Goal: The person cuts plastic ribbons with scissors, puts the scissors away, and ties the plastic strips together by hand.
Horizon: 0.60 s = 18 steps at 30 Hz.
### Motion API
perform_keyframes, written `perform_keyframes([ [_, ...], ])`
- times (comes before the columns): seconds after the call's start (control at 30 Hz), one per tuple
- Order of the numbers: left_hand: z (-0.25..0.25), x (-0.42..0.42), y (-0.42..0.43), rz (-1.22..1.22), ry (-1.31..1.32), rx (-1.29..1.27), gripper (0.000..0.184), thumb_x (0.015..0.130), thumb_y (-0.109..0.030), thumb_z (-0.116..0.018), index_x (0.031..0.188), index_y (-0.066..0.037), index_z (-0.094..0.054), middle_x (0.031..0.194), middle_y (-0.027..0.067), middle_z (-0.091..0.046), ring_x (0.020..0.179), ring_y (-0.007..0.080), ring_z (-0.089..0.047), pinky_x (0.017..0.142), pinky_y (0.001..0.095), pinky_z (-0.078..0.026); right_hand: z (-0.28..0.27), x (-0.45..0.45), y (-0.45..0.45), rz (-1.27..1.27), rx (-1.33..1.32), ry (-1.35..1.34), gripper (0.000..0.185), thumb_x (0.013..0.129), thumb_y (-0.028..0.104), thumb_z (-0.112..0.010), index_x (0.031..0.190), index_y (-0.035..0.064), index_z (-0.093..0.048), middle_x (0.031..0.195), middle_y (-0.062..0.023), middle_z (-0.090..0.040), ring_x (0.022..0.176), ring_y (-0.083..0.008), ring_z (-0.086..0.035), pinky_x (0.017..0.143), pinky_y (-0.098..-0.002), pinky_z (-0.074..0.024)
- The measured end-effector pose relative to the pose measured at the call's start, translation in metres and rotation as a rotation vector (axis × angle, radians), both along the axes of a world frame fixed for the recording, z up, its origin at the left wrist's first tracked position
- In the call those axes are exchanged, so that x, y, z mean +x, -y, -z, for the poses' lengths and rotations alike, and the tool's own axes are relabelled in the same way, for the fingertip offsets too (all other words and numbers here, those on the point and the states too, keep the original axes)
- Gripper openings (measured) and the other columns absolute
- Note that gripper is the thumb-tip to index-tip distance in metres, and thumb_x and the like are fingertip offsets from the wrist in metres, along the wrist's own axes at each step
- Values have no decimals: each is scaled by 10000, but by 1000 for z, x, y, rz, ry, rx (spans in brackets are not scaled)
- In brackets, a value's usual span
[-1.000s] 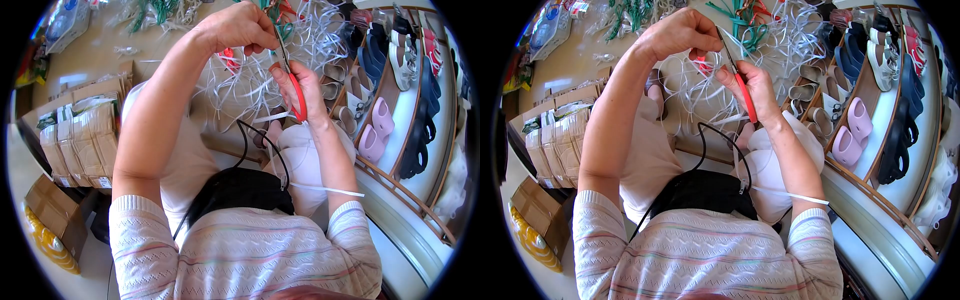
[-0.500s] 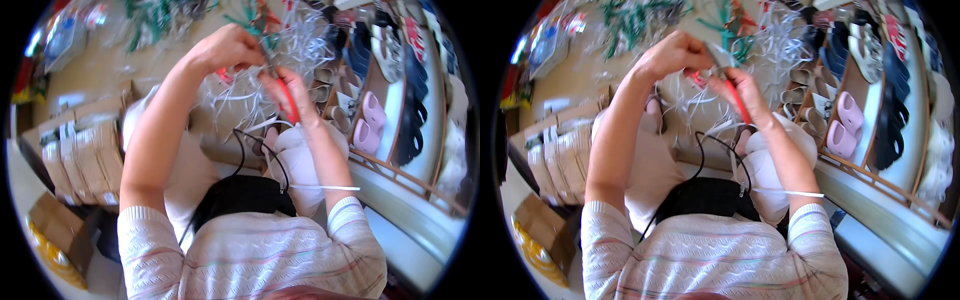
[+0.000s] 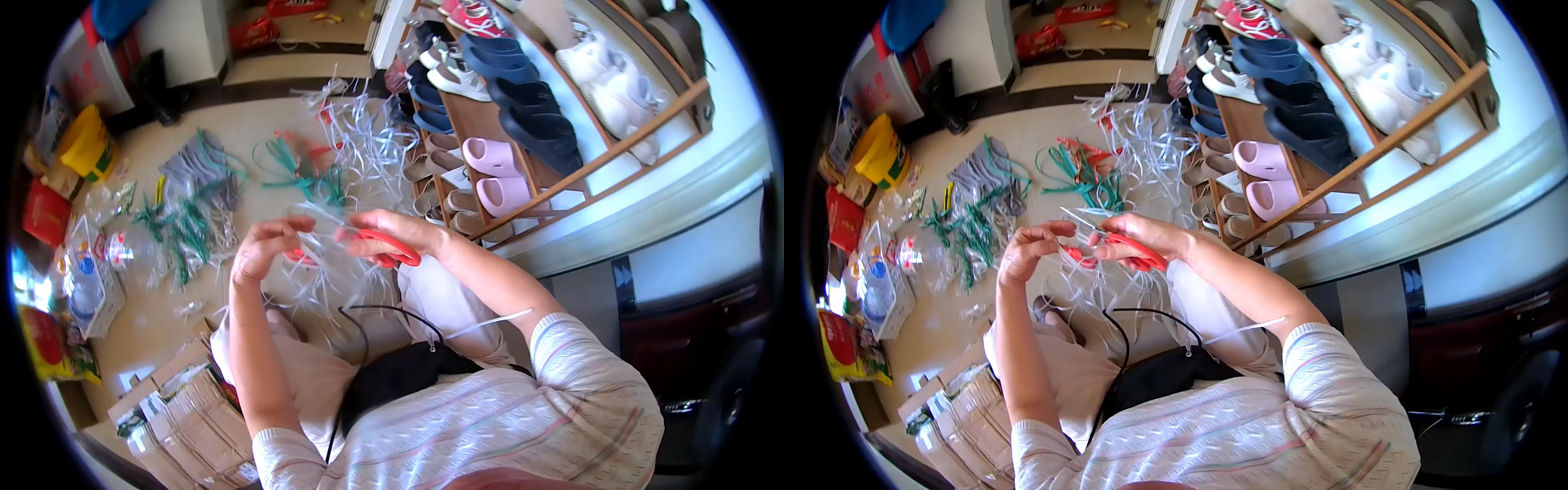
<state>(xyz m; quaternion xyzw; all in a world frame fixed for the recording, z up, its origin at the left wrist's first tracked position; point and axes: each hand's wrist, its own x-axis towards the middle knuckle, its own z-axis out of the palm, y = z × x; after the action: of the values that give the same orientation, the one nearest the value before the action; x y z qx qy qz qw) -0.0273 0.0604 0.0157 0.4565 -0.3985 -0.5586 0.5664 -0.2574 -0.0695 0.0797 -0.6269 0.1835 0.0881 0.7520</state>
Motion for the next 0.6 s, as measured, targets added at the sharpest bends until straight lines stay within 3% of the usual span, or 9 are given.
perform_keyframes([
  [0.13,2,-29,18,53,-201,-158,94,665,-3,-606,744,-19,-654,1154,175,-573,1134,321,-507,873,390,-451,-26,-27,-8,39,259,184,345,857,287,-630,1063,46,-495,706,-21,-524,594,-97,-532,512,-245,-460],
  [0.23,-6,-51,28,257,-253,-178,145,665,-6,-638,807,-3,-667,1038,146,-621,996,261,-573,804,343,-467,-35,-24,-25,19,250,272,331,866,294,-614,1049,45,-495,733,-34,-537,607,-112,-547,514,-248,-464],
  [0.27,-7,-57,28,410,-336,-155,155,650,-1,-645,802,29,-658,876,126,-655,831,242,-613,786,336,-463,-39,-22,-27,-14,254,330,329,871,299,-606,1047,44,-494,741,-43,-548,601,-123,-555,521,-253,-469],
  [0.37,8,-53,28,385,-288,-101,136,650,7,-636,779,48,-644,803,137,-658,746,231,-620,788,340,-463,-51,-31,-22,4,232,259,328,880,319,-586,1044,49,-498,743,-42,-554,581,-124,-551,519,-257,-466],
  [0.4,-7,-55,25,471,-317,-152,131,657,3,-628,778,53,-641,805,151,-657,713,217,-619,736,324,-481,-59,-35,-22,12,232,222,316,888,319,-569,1049,53,-508,717,-32,-549,551,-117,-548,481,-239,-453],
  [0.5,-13,-49,22,365,-253,-128,95,643,-50,-632,674,35,-605,754,183,-620,661,221,-585,665,321,-465,-63,-41,11,17,256,26,296,882,280,-580,1058,51,-517,685,-14,-535,521,-98,-536,432,-208,-426],
  [0.57,-8,-41,22,294,-224,-84,92,673,-44,-616,705,42,-613,771,178,-621,676,224,-610,655,322,-508,-78,-49,42,295,149,22,246,861,179,-608,1055,51,-530,661,2,-522,492,-84,-518,402,-176,-398],
  [0.6,-10,-40,20,250,-233,-46,89,681,-41,-613,712,42,-614,776,175,-622,679,221,-613,652,317,-516,-85,-54,62,411,-40,-6,244,844,146,-625,1050,50,-537,650,9,-513,488,-82,-515,405,-177,-400],
])
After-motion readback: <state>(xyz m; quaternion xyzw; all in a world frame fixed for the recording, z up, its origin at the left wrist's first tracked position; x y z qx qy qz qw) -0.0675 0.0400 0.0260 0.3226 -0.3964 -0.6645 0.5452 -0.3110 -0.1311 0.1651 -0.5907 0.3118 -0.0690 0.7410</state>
